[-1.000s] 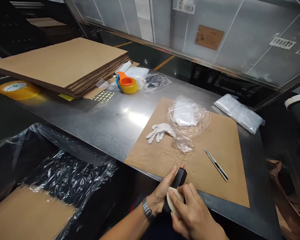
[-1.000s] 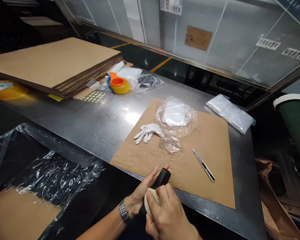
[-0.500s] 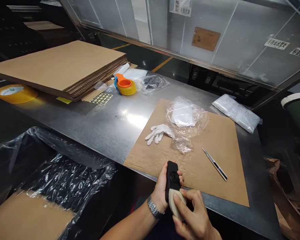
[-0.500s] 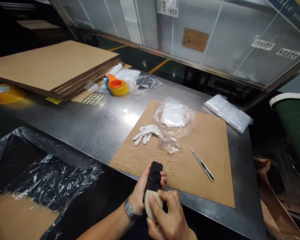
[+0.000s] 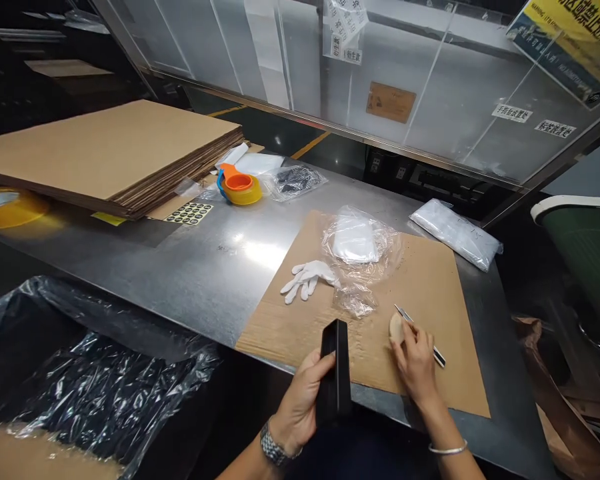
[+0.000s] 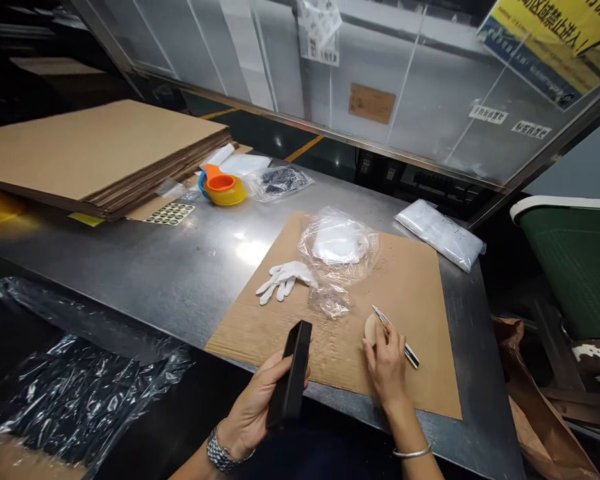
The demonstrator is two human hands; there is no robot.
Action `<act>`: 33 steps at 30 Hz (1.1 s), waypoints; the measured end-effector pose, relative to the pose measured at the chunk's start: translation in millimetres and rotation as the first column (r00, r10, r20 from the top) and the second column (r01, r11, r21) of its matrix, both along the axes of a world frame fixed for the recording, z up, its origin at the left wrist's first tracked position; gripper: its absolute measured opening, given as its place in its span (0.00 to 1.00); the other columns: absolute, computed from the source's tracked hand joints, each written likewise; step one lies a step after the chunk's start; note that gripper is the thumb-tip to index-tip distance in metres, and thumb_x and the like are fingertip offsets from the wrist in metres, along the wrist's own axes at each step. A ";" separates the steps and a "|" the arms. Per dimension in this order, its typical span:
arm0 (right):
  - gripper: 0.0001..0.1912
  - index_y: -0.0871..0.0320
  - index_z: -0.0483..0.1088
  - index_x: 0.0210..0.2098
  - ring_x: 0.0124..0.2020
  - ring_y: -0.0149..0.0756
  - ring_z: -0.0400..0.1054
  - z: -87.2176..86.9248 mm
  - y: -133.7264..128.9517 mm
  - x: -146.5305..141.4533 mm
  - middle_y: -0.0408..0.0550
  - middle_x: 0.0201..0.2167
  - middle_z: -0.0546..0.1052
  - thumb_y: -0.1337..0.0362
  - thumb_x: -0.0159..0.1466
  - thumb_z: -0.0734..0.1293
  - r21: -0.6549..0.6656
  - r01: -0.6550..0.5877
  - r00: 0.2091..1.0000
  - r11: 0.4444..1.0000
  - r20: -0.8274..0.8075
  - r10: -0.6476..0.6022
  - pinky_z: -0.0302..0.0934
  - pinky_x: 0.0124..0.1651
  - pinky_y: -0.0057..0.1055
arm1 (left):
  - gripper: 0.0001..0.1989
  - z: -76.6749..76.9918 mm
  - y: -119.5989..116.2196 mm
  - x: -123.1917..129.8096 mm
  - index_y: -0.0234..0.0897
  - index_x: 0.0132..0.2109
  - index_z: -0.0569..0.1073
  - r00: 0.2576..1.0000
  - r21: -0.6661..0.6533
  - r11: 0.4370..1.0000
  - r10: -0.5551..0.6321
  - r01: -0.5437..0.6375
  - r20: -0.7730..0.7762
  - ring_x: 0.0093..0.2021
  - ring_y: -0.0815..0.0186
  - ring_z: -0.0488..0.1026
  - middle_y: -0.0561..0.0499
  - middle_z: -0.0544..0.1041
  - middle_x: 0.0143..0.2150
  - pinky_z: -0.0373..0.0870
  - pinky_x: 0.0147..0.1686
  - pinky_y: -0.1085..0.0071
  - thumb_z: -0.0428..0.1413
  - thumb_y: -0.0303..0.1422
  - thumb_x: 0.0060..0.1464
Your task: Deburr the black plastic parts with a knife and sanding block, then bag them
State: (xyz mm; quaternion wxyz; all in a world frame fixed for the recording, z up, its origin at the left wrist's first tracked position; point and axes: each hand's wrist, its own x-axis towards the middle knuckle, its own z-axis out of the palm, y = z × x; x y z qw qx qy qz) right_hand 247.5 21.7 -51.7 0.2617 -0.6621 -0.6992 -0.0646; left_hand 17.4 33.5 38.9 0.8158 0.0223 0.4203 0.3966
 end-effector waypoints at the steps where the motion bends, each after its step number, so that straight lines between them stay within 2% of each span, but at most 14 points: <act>1: 0.20 0.60 0.61 0.54 0.44 0.46 0.58 -0.4 3.7 6.8 0.57 0.43 0.65 0.59 0.64 0.57 -0.018 0.052 0.999 0.999 0.009 -0.051 0.59 0.43 0.46 | 0.08 -1.1 -1.2 -0.6 0.32 0.36 0.69 1.000 -0.023 1.000 0.003 -0.004 -0.021 0.18 0.72 0.70 0.53 0.72 0.22 0.67 0.18 0.78 0.58 0.23 0.45; 4: 0.19 0.63 0.66 0.46 0.41 0.47 0.58 -1.2 8.3 28.0 0.58 0.38 0.67 0.58 0.64 0.55 -0.089 0.159 0.987 0.983 0.029 -0.157 0.56 0.42 0.46 | 0.12 -3.7 -4.0 -2.9 0.33 0.39 0.69 0.999 -0.068 0.997 0.040 -0.042 -0.035 0.22 0.68 0.73 0.52 0.74 0.25 0.73 0.24 0.71 0.57 0.22 0.45; 7: 0.17 0.61 0.69 0.39 0.36 0.45 0.59 -3.6 9.3 46.0 0.55 0.32 0.68 0.56 0.64 0.56 -0.191 0.162 0.987 0.968 0.033 -0.158 0.56 0.40 0.42 | 0.13 -1.7 -6.7 -3.4 0.33 0.39 0.68 1.000 0.002 1.000 0.024 -0.024 0.000 0.35 0.61 0.75 0.47 0.76 0.35 0.74 0.37 0.58 0.59 0.23 0.44; 9: 0.17 0.60 0.69 0.37 0.35 0.44 0.60 -5.8 10.1 54.2 0.53 0.30 0.68 0.57 0.64 0.54 -0.244 0.148 0.989 0.958 0.022 -0.147 0.56 0.40 0.40 | 0.12 1.6 -8.6 -2.8 0.32 0.39 0.68 1.000 0.060 0.998 -0.022 0.021 0.013 0.39 0.57 0.75 0.44 0.75 0.40 0.72 0.40 0.55 0.59 0.25 0.45; 12: 0.16 0.61 0.68 0.38 0.36 0.43 0.62 -7.4 10.8 62.1 0.53 0.31 0.69 0.61 0.64 0.52 -0.292 0.138 0.989 0.946 -0.002 -0.145 0.56 0.41 0.40 | 0.11 5.9 -11.1 -3.0 0.32 0.40 0.67 0.997 0.097 0.993 -0.073 0.069 0.037 0.39 0.58 0.74 0.43 0.74 0.41 0.72 0.40 0.55 0.58 0.28 0.48; 16: 0.13 0.58 0.67 0.40 0.38 0.42 0.63 -2.2 12.2 68.9 0.51 0.34 0.70 0.62 0.61 0.56 -0.367 0.083 0.994 0.926 -0.035 -0.103 0.57 0.41 0.37 | 0.09 8.0 -13.9 -5.3 0.33 0.41 0.67 0.991 0.115 0.988 -0.109 0.100 0.076 0.37 0.61 0.73 0.44 0.74 0.41 0.72 0.38 0.57 0.55 0.30 0.52; 20: 0.07 0.58 0.66 0.33 0.36 0.40 0.63 7.7 19.0 70.2 0.49 0.31 0.69 0.63 0.58 0.59 -0.418 0.084 0.991 0.904 -0.061 -0.120 0.55 0.39 0.34 | 0.10 9.3 -17.1 -7.9 0.33 0.42 0.69 0.974 0.146 0.979 -0.167 0.145 0.151 0.35 0.62 0.73 0.45 0.74 0.40 0.71 0.37 0.60 0.52 0.34 0.55; 23: 0.03 0.58 0.62 0.28 0.31 0.39 0.61 15.7 24.9 67.0 0.48 0.26 0.66 0.66 0.55 0.58 -0.417 0.156 0.975 0.895 -0.081 -0.208 0.53 0.34 0.33 | 0.20 9.6 -20.1 -11.3 0.29 0.42 0.71 0.941 0.113 0.963 -0.264 0.245 0.210 0.33 0.62 0.73 0.43 0.74 0.37 0.69 0.34 0.66 0.46 0.42 0.57; 25: 0.01 0.58 0.59 0.28 0.29 0.37 0.59 22.3 26.1 62.1 0.46 0.25 0.64 0.67 0.55 0.58 -0.410 0.196 0.956 0.891 -0.120 -0.266 0.51 0.31 0.31 | 0.27 8.1 -21.8 -14.3 0.25 0.43 0.72 0.915 0.098 0.942 -0.334 0.320 0.225 0.30 0.64 0.73 0.42 0.75 0.32 0.68 0.32 0.69 0.42 0.47 0.57; 27: 0.02 0.57 0.58 0.30 0.26 0.34 0.58 31.1 23.3 52.9 0.44 0.24 0.63 0.67 0.56 0.57 -0.416 0.190 0.937 0.889 -0.193 -0.291 0.51 0.29 0.30 | 0.30 5.7 -23.1 -16.9 0.24 0.43 0.73 0.896 0.112 0.928 -0.372 0.355 0.243 0.28 0.65 0.72 0.42 0.75 0.29 0.68 0.33 0.70 0.40 0.49 0.57; 30: 0.04 0.57 0.57 0.33 0.24 0.31 0.58 50.4 11.3 28.2 0.41 0.24 0.62 0.63 0.60 0.55 -0.432 0.089 0.908 0.897 -0.335 -0.252 0.53 0.26 0.27 | 0.31 3.2 -24.1 -18.5 0.24 0.42 0.73 0.862 0.149 0.909 -0.416 0.388 0.290 0.28 0.65 0.72 0.43 0.74 0.29 0.68 0.34 0.68 0.39 0.49 0.57; 33: 0.09 0.57 0.60 0.34 0.22 0.28 0.56 74.2 -4.6 -6.3 0.40 0.24 0.62 0.57 0.62 0.56 -0.425 -0.104 0.828 0.899 -0.539 -0.158 0.53 0.24 0.25 | 0.32 4.8 -25.3 -17.5 0.24 0.40 0.74 0.819 0.146 0.883 -0.468 0.446 0.332 0.27 0.65 0.71 0.43 0.73 0.28 0.67 0.32 0.69 0.38 0.49 0.57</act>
